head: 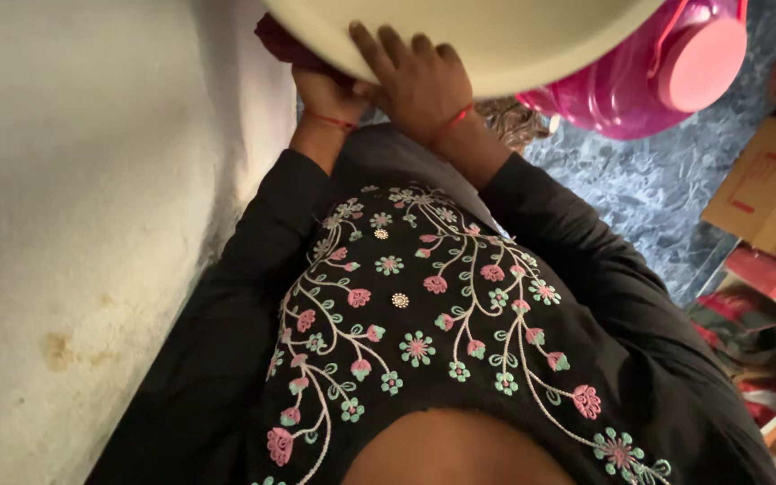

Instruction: The person wipes the inside of a white wall-mounted sink with a maroon cloth. They repeatedly rub the basin surface and edges, moving the cloth around the sink interior.

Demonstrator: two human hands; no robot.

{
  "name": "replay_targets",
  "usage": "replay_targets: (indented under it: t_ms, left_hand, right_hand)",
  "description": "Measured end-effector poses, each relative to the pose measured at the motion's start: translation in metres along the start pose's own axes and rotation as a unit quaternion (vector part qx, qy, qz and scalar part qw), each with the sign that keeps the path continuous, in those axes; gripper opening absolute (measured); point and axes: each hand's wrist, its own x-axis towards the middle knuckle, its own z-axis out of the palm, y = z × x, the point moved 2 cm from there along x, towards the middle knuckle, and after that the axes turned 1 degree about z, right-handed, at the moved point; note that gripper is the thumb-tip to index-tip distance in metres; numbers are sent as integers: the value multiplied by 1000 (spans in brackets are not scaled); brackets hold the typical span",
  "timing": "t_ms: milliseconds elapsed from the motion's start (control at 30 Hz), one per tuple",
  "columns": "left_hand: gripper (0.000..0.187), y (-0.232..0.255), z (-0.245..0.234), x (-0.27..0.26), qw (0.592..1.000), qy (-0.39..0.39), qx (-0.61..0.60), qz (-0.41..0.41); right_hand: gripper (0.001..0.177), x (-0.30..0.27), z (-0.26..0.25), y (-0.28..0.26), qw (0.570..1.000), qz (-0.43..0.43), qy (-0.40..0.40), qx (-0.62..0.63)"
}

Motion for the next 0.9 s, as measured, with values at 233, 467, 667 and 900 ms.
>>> replay_targets:
  t_ms: [233,467,667,900]
  left_hand:
    - [50,23,19,26,1000,-4,20,17]
    - [47,-4,62,-87,998,19,26,-46]
    - [34,-5,108,-119,979,72,189,22]
    - [55,22,195,-119,506,12,814,284]
  right_hand:
    - [69,5,-6,-4,999,-14,25,-14]
    - [76,9,-20,3,994,-15,-71,78]
    - [80,10,-27,13,937,-175,11,301]
    - [45,35,28,52,728,102,40,677]
